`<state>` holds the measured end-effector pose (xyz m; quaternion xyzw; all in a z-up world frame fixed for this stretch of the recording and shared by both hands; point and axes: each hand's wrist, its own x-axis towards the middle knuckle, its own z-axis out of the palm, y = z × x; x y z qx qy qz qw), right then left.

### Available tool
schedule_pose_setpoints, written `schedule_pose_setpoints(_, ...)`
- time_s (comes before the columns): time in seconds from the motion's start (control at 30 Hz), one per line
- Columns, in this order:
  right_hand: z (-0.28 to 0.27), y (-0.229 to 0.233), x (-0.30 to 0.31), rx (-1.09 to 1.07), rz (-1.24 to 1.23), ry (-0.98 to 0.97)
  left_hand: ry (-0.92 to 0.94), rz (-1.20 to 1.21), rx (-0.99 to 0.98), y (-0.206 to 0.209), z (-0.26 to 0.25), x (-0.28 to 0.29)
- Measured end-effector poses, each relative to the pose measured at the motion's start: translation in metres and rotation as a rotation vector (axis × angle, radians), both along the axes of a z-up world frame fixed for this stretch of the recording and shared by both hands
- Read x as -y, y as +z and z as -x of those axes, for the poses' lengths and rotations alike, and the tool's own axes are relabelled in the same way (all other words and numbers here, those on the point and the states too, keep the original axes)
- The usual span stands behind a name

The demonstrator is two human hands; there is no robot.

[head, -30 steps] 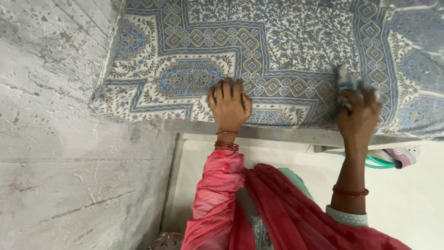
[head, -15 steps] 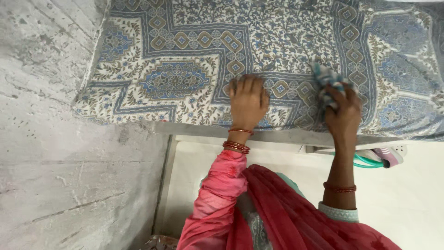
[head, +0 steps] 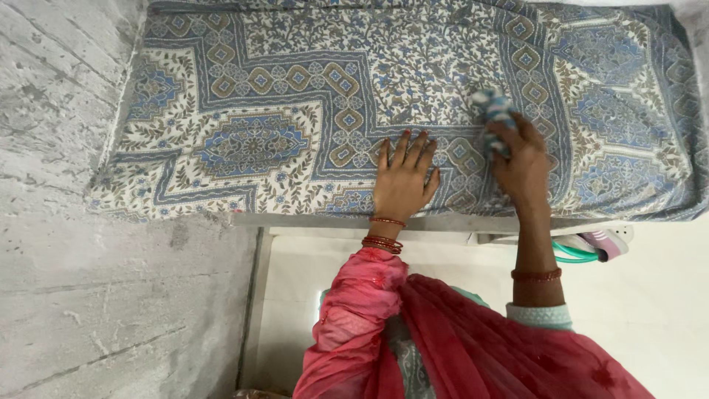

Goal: The person wipes a patterned fabric-covered surface with a small cloth, moving the cloth back and forth across the surface. The person uses both hands to hold and move the cloth while cleaning the surface.

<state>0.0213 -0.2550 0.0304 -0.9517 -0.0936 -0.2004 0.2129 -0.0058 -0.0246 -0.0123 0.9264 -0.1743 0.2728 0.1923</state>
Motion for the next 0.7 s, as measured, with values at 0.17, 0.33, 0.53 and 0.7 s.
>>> schedule_pose_setpoints(0.17, -0.029, 0.011, -0.022, 0.234, 0.038, -0.102, 0.001, 0.017, -0.010, 0.005, 0.001, 0.000)
schedule_pose_setpoints(0.33, -0.051, -0.003, -0.081, 0.206, 0.191, 0.527, 0.018, -0.116, -0.168, 0.006, 0.000, -0.001)
schedule_pose_setpoints(0.53, -0.125, -0.029, 0.034, 0.129, 0.179, 0.406, -0.003, 0.013, -0.022, 0.007, 0.002, -0.001)
schedule_pose_setpoints(0.7, -0.107, -0.054, 0.197, 0.121, 0.266, -0.239, -0.002, -0.002, -0.039, 0.008, 0.002, 0.000)
